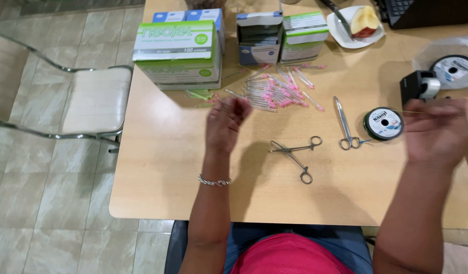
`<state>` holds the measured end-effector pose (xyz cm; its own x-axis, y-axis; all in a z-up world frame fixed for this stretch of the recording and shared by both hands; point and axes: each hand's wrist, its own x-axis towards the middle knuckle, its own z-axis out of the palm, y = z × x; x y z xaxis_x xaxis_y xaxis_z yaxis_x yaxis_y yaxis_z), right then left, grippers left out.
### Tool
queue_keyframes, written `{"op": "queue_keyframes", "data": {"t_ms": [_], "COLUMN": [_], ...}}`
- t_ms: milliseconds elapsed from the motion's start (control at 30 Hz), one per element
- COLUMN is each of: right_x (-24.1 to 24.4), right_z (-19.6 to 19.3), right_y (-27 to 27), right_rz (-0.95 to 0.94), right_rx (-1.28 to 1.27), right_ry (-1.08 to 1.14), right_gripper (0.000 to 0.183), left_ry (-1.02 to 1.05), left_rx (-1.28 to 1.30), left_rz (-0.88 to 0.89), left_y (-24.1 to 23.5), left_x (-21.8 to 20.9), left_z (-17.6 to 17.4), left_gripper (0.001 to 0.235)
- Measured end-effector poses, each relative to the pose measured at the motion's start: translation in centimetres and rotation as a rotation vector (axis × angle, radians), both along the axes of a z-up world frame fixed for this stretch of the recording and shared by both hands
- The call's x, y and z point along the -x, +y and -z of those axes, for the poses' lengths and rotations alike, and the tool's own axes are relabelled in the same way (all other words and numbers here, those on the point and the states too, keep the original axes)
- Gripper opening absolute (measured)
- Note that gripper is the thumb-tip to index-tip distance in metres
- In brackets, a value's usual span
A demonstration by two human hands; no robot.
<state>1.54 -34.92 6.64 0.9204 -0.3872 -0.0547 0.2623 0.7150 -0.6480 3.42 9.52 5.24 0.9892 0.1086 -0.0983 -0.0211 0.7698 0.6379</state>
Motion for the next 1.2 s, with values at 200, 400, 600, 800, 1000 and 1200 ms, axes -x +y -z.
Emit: {"op": "queue_keyframes", "data": {"t_ms": [200,400,600,800,1000,1200], "right_x": [-2.7,-1.3,-2.8,-2.8,-6.0,-5.2], "right_z": [0.3,0.5,1.6,-0.5,3.7,3.3], "right_y": [1.9,3.0,8.7,15.2,17.3,19.6], "right_rz": [-0.119,-0.158,-0.248,-0.12,0.12,0.14], "right_rx": [0.258,0.565,1.007,2.174,2.609,2.551], "right_ry": [0.001,0.012,-0.019,-0.28,-0.588,-0.848], "right_gripper": [0.021,0.013,0.018,0.018,0.017,0.016], "left_ry": [-0.155,-0.014,-0.174,-0.393,-0.814,-0.863], "left_rx": [0.39,-0.254,-1.904,-1.902,-1.925,-1.951], "left_rz": [-0.535,-0.893,-0.867,-0.992,-0.809,-0.7], "left_y": [17.4,14.8,8.3,5.5,-3.7,-6.7], "left_x": [-1.5,-1.8,-4.4,-2.1,0.9,1.9], "left_z": [6.1,5.5,8.8,3.1,1.4,1.6], "left_gripper": [0.016,0.02,0.026,0.033,0.026,0.015]}}
